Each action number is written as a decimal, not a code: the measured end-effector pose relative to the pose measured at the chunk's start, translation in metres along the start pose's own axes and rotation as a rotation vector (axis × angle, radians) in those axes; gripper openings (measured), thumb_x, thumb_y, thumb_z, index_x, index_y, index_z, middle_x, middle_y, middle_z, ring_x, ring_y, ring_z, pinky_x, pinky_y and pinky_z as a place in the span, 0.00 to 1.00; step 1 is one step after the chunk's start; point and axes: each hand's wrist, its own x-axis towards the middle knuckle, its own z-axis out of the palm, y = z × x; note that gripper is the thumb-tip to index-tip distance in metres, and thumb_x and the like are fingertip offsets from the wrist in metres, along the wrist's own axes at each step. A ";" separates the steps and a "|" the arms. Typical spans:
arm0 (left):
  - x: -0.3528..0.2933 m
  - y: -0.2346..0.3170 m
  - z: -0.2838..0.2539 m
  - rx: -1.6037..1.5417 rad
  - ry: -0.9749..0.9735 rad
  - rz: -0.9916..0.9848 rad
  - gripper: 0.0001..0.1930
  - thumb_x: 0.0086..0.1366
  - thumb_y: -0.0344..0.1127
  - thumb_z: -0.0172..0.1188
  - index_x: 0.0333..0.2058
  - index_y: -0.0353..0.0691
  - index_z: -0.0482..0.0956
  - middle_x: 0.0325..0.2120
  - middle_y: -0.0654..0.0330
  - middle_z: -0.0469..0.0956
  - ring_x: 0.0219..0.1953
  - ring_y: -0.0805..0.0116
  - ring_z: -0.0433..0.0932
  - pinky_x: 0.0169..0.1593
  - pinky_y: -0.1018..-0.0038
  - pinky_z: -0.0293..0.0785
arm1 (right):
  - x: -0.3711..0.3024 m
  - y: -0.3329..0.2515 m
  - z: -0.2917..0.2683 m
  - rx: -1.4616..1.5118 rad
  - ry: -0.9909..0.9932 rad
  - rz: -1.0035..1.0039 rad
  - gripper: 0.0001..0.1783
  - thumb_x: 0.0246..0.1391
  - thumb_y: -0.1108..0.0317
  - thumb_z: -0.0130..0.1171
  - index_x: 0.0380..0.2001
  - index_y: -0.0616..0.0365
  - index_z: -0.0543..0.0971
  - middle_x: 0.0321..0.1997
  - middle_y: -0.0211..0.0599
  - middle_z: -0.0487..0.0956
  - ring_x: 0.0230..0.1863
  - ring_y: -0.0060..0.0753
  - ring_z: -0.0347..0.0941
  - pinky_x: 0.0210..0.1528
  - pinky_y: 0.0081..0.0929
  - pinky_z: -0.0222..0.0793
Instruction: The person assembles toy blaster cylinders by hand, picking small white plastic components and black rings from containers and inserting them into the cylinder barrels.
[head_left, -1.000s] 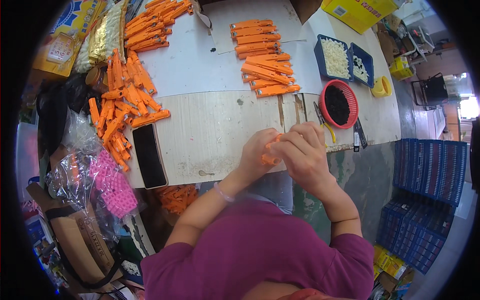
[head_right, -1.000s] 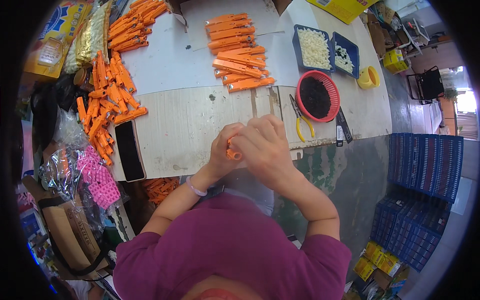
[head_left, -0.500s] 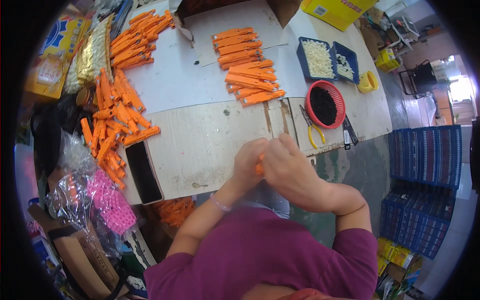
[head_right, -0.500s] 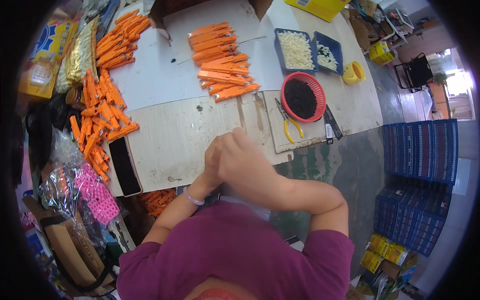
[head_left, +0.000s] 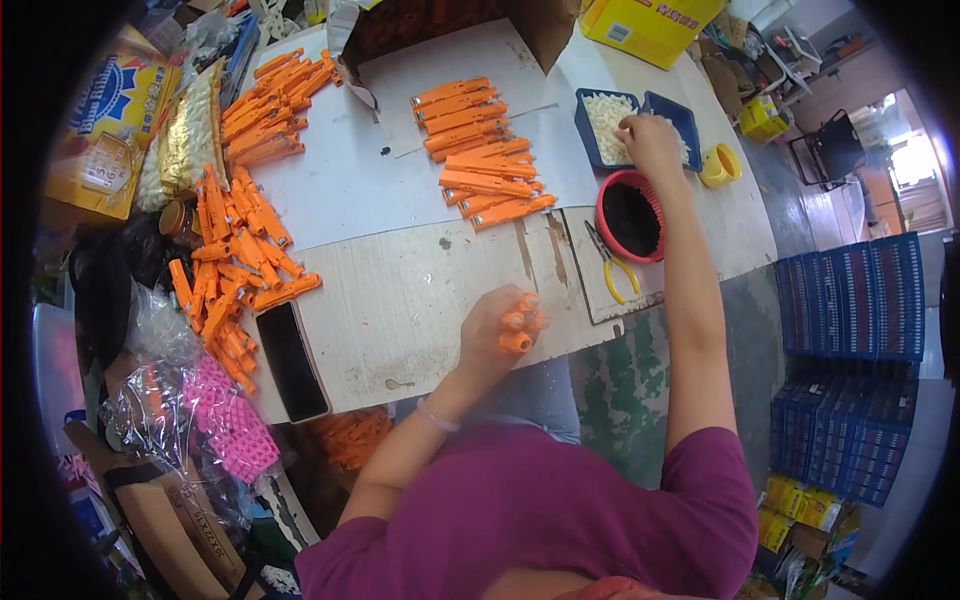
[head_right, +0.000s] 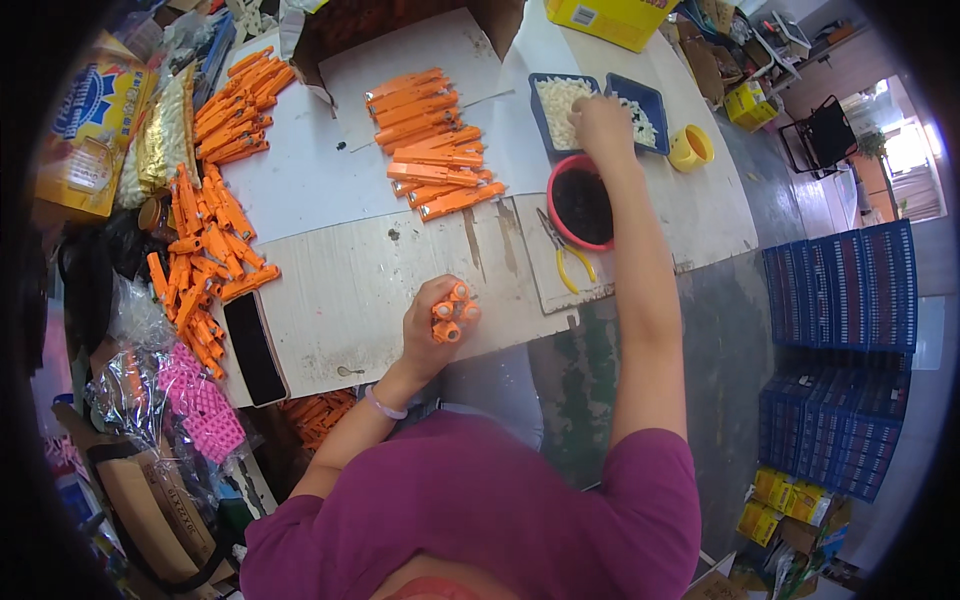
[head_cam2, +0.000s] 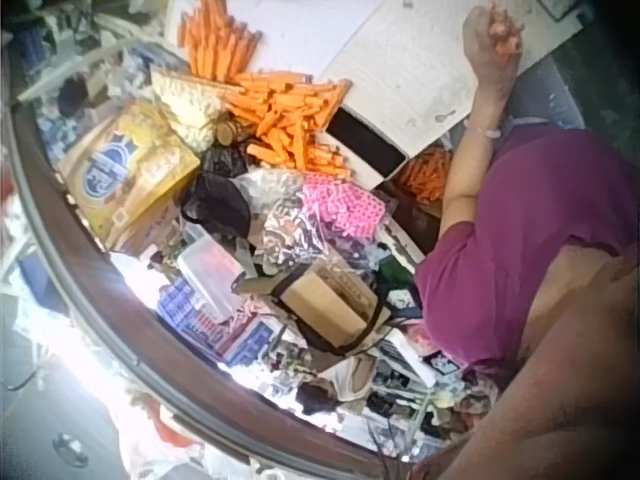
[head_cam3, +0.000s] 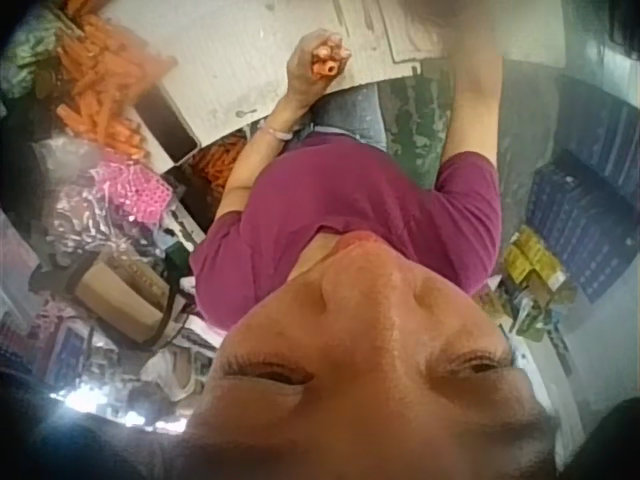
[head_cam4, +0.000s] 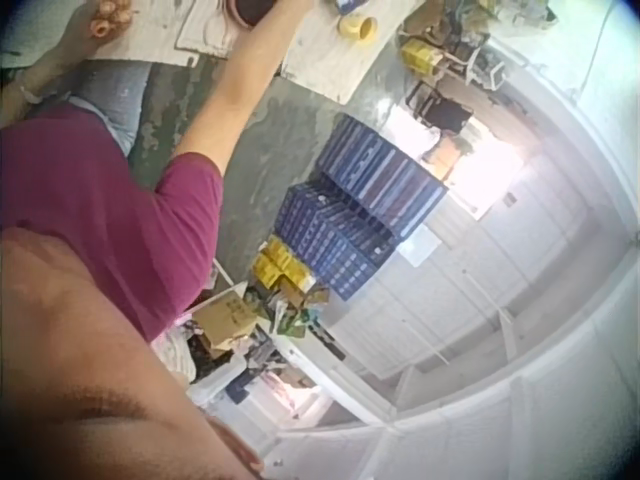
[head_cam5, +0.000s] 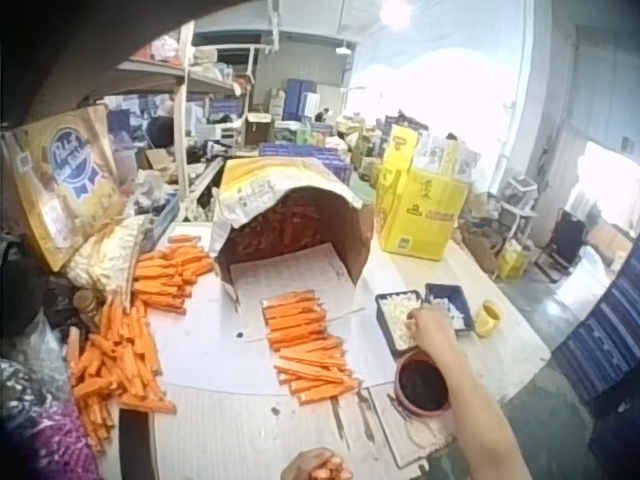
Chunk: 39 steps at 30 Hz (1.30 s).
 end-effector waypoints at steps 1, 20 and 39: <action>-0.001 -0.001 -0.001 -0.008 -0.006 -0.009 0.26 0.52 0.25 0.66 0.49 0.40 0.65 0.40 0.54 0.74 0.38 0.61 0.77 0.40 0.72 0.75 | 0.000 0.009 0.017 -0.034 -0.053 -0.046 0.09 0.45 0.62 0.61 0.25 0.55 0.82 0.30 0.45 0.80 0.37 0.48 0.75 0.40 0.42 0.69; -0.004 -0.005 -0.013 -0.034 -0.031 -0.032 0.29 0.48 0.29 0.70 0.49 0.40 0.67 0.40 0.54 0.75 0.39 0.60 0.77 0.41 0.71 0.75 | -0.140 -0.127 -0.109 1.056 -0.330 -0.141 0.07 0.46 0.77 0.61 0.31 0.62 0.79 0.34 0.36 0.80 0.39 0.28 0.76 0.43 0.24 0.71; -0.002 -0.002 -0.008 -0.058 -0.002 -0.075 0.29 0.47 0.32 0.69 0.48 0.38 0.66 0.42 0.49 0.74 0.42 0.49 0.76 0.44 0.62 0.74 | -0.164 -0.145 -0.087 0.811 -0.092 -0.580 0.12 0.37 0.71 0.63 0.31 0.47 0.82 0.36 0.22 0.76 0.49 0.32 0.68 0.59 0.45 0.57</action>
